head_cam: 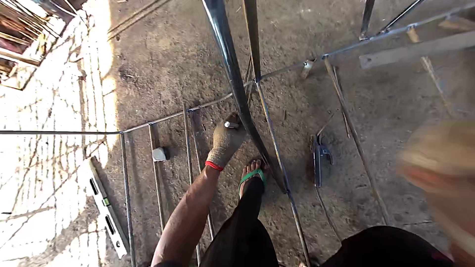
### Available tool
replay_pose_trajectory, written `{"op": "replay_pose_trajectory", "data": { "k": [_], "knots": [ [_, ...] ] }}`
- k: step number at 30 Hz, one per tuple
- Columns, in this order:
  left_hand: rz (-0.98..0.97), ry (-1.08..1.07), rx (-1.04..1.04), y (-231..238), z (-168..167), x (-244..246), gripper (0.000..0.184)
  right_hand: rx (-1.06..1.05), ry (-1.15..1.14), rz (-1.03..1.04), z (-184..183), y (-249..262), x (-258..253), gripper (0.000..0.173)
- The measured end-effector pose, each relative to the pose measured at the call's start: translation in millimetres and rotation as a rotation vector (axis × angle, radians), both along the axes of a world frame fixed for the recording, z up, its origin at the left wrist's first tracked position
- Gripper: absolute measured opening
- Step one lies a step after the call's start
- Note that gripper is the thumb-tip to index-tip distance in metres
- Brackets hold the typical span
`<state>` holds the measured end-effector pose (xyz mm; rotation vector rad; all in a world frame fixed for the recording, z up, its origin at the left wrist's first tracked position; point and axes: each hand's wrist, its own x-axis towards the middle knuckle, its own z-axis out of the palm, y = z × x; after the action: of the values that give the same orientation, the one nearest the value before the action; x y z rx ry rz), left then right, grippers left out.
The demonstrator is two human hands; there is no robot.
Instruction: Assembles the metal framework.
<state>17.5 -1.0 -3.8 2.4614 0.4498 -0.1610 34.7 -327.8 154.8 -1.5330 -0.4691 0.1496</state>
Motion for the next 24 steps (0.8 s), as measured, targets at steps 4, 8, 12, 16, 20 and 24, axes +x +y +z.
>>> {"op": "replay_pose_trajectory", "data": {
  "k": [4, 8, 12, 16, 20, 24],
  "knots": [
    [0.083, -0.100, -0.239, -12.9, 9.0, 14.8, 0.029, -0.509, -0.329, 0.048, -102.3, 78.4, 45.0, 0.035],
    [0.079, -0.112, -0.411, -15.8, 27.8, 39.9, 0.028, -0.762, -0.100, 0.176, -145.1, 141.6, 59.5, 0.055],
    [0.004, -0.154, -0.652, -4.6, 59.1, 49.2, 0.022, -0.461, 0.005, 0.095, -160.9, 152.8, 58.7, 0.020],
    [-0.011, -0.319, -0.865, 12.3, 77.2, 56.3, 0.035, -0.104, 0.163, -0.181, -164.9, 131.7, 59.4, 0.020],
    [-0.224, -0.440, -0.493, -5.6, 84.3, 78.2, 0.026, -0.112, 0.109, -0.310, -157.9, 111.3, 74.7, 0.023],
    [-0.378, -0.543, 0.042, -21.6, 75.0, 106.7, 0.020, -0.315, -0.050, -0.357, -171.4, 102.6, 90.0, 0.022]
  ]
}}
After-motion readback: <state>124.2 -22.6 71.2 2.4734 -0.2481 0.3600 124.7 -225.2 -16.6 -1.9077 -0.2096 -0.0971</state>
